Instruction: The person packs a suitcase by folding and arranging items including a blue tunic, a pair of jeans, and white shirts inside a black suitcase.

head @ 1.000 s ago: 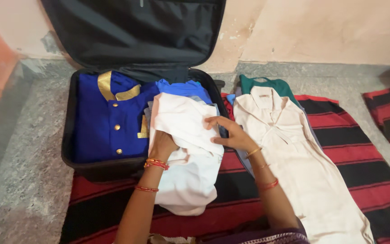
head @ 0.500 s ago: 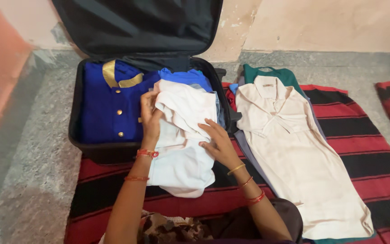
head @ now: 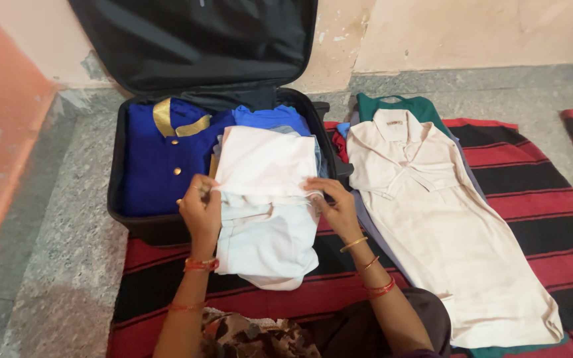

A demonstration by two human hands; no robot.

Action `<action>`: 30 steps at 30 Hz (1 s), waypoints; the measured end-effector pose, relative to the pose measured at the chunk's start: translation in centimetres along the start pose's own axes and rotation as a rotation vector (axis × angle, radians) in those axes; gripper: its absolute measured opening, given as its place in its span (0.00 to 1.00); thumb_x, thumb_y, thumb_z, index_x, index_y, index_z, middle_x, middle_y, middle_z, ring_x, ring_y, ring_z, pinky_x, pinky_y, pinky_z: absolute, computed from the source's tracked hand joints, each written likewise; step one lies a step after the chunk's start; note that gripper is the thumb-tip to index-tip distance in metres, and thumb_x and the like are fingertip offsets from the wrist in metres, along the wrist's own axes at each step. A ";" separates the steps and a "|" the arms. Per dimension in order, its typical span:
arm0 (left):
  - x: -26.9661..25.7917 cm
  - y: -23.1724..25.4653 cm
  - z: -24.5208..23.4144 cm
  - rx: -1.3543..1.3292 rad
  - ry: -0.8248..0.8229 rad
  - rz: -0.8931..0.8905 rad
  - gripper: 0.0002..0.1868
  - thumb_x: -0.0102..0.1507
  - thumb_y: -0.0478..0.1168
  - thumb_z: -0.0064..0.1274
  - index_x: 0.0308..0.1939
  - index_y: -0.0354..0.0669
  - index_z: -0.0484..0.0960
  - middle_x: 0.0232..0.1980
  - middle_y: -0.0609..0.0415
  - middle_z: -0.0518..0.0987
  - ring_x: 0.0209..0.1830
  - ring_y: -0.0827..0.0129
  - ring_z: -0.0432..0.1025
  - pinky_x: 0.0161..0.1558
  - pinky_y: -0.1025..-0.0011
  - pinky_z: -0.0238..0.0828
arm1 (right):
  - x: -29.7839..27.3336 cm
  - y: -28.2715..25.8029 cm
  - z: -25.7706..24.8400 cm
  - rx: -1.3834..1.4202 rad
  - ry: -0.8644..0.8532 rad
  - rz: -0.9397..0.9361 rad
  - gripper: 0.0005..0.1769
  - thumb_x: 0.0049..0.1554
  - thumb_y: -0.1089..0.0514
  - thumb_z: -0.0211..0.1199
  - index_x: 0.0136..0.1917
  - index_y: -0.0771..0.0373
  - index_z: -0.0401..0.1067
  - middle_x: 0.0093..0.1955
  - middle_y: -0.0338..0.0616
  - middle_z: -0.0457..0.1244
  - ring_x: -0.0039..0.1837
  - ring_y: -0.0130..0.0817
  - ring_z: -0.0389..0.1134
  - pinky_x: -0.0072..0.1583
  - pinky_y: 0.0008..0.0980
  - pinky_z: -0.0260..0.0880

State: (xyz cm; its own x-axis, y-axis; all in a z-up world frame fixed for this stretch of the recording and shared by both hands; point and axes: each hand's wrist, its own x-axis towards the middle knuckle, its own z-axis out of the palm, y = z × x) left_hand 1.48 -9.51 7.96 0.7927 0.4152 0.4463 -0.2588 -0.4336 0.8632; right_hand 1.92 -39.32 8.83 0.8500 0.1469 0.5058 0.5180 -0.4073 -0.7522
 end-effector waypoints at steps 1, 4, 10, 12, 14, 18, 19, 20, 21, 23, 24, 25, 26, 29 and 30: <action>-0.2 0.1 -0.5 0.065 -0.033 0.052 0.07 0.60 0.26 0.52 0.40 0.37 0.80 0.32 0.52 0.78 0.27 0.71 0.73 0.32 0.70 0.71 | 0.2 -0.4 -0.1 0.002 -0.029 0.023 0.17 0.53 0.64 0.67 0.57 0.58 0.79 0.63 0.46 0.71 0.66 0.39 0.70 0.66 0.34 0.70; -0.5 0.3 -1.5 0.156 -0.112 0.127 0.07 0.58 0.28 0.54 0.40 0.39 0.81 0.39 0.49 0.78 0.32 0.67 0.76 0.35 0.71 0.72 | 0.6 -2.0 -0.4 -0.089 -0.104 -0.070 0.23 0.48 0.62 0.71 0.58 0.58 0.78 0.65 0.47 0.68 0.67 0.44 0.66 0.65 0.37 0.67; -0.5 2.1 -1.4 0.058 -0.202 0.173 0.16 0.59 0.32 0.58 0.51 0.36 0.79 0.45 0.44 0.78 0.45 0.53 0.73 0.48 0.60 0.69 | 0.3 -3.7 -0.5 -0.215 -0.125 -0.249 0.28 0.44 0.58 0.76 0.59 0.62 0.76 0.64 0.54 0.65 0.64 0.52 0.63 0.63 0.43 0.60; -0.8 2.7 -1.1 0.099 -0.228 0.167 0.17 0.59 0.32 0.59 0.52 0.37 0.81 0.43 0.43 0.78 0.44 0.50 0.72 0.49 0.58 0.67 | 0.3 -2.9 0.0 -0.282 -0.070 -0.190 0.16 0.49 0.61 0.71 0.52 0.59 0.77 0.60 0.46 0.68 0.63 0.46 0.67 0.62 0.40 0.63; -0.8 2.8 -1.1 0.087 -0.181 0.230 0.15 0.60 0.31 0.58 0.52 0.38 0.82 0.45 0.45 0.77 0.45 0.54 0.72 0.50 0.61 0.69 | 0.0 -2.0 0.1 -0.321 -0.027 -0.151 0.11 0.50 0.64 0.68 0.48 0.58 0.77 0.58 0.40 0.71 0.62 0.42 0.69 0.62 0.38 0.65; -0.6 2.7 -1.3 -0.315 -0.237 -0.088 0.15 0.62 0.29 0.54 0.54 0.36 0.82 0.50 0.51 0.74 0.39 0.68 0.70 0.41 0.72 0.68 | 0.0 -1.4 -0.6 -0.211 0.023 -0.103 0.10 0.52 0.65 0.66 0.49 0.60 0.75 0.58 0.40 0.71 0.62 0.41 0.70 0.64 0.37 0.68; -0.5 2.5 -1.4 -0.367 -0.255 -0.083 0.15 0.62 0.28 0.53 0.53 0.35 0.82 0.52 0.53 0.74 0.42 0.71 0.71 0.43 0.74 0.69 | 0.2 -1.6 -0.8 -0.153 0.031 -0.089 0.11 0.53 0.64 0.66 0.51 0.60 0.74 0.60 0.40 0.71 0.62 0.41 0.70 0.64 0.36 0.68; -0.2 2.2 -1.7 -0.419 -0.274 -0.078 0.15 0.61 0.27 0.52 0.52 0.35 0.81 0.53 0.55 0.74 0.45 0.73 0.72 0.46 0.76 0.70 | 0.3 -1.9 -1.0 -0.151 -0.034 -0.119 0.12 0.52 0.63 0.68 0.51 0.61 0.75 0.61 0.43 0.70 0.63 0.43 0.69 0.64 0.38 0.67; 0.0 1.9 -2.1 -0.471 -0.293 -0.074 0.16 0.60 0.27 0.51 0.51 0.34 0.81 0.54 0.57 0.74 0.47 0.75 0.74 0.48 0.79 0.71 | 0.3 -2.2 -1.4 -0.150 -0.098 -0.148 0.14 0.50 0.62 0.69 0.52 0.61 0.75 0.62 0.46 0.69 0.64 0.46 0.68 0.64 0.39 0.66; 0.6 1.2 -3.0 -0.313 -0.388 -0.217 0.13 0.59 0.27 0.49 0.45 0.34 0.84 0.52 0.52 0.75 0.40 0.70 0.77 0.45 0.76 0.72 | 0.4 -2.8 -1.6 -0.182 -0.199 -0.185 0.17 0.49 0.60 0.72 0.52 0.61 0.75 0.63 0.48 0.68 0.65 0.47 0.66 0.64 0.41 0.65; 0.7 1.0 -3.1 -0.233 -0.435 -0.287 0.13 0.59 0.27 0.47 0.42 0.33 0.86 0.50 0.50 0.76 0.37 0.67 0.79 0.43 0.74 0.73 | 0.6 -2.9 -1.6 -0.215 -0.234 -0.193 0.17 0.49 0.58 0.73 0.51 0.59 0.76 0.63 0.47 0.68 0.65 0.47 0.67 0.65 0.41 0.65; 0.6 0.9 -3.4 -0.124 -0.433 -0.291 0.11 0.61 0.29 0.47 0.40 0.34 0.86 0.50 0.49 0.78 0.37 0.67 0.79 0.43 0.73 0.73 | 0.8 -3.1 -1.5 -0.250 -0.269 -0.204 0.17 0.49 0.57 0.75 0.51 0.58 0.76 0.64 0.47 0.68 0.65 0.47 0.67 0.65 0.41 0.65; 0.5 0.9 -3.9 -0.015 -0.431 -0.294 0.11 0.63 0.30 0.47 0.39 0.34 0.87 0.50 0.48 0.79 0.37 0.66 0.80 0.43 0.72 0.72 | 0.7 -3.3 -1.5 -0.271 -0.244 -0.174 0.20 0.48 0.56 0.75 0.53 0.58 0.75 0.64 0.46 0.68 0.66 0.47 0.66 0.65 0.41 0.65; 0.2 1.4 -3.4 0.235 -0.296 -0.116 0.07 0.64 0.35 0.53 0.38 0.37 0.87 0.49 0.47 0.80 0.42 0.61 0.79 0.47 0.67 0.73 | 0.6 -4.3 -1.4 -0.293 -0.188 -0.156 0.27 0.47 0.52 0.75 0.59 0.58 0.73 0.66 0.46 0.66 0.67 0.47 0.65 0.67 0.42 0.64; 0.1 1.7 -3.2 0.305 -0.231 -0.027 0.06 0.63 0.36 0.56 0.39 0.38 0.86 0.48 0.47 0.80 0.45 0.59 0.78 0.49 0.65 0.74 | 0.7 -4.5 -1.4 -0.273 -0.180 -0.194 0.30 0.47 0.52 0.74 0.62 0.58 0.73 0.68 0.47 0.65 0.67 0.47 0.64 0.67 0.42 0.63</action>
State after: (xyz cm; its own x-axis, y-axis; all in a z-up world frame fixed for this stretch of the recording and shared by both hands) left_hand -0.65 -7.63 10.22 0.9095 0.2535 0.3294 -0.0876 -0.6577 0.7482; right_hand 0.02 -38.64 13.15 0.7546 0.3911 0.5270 0.6469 -0.5782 -0.4972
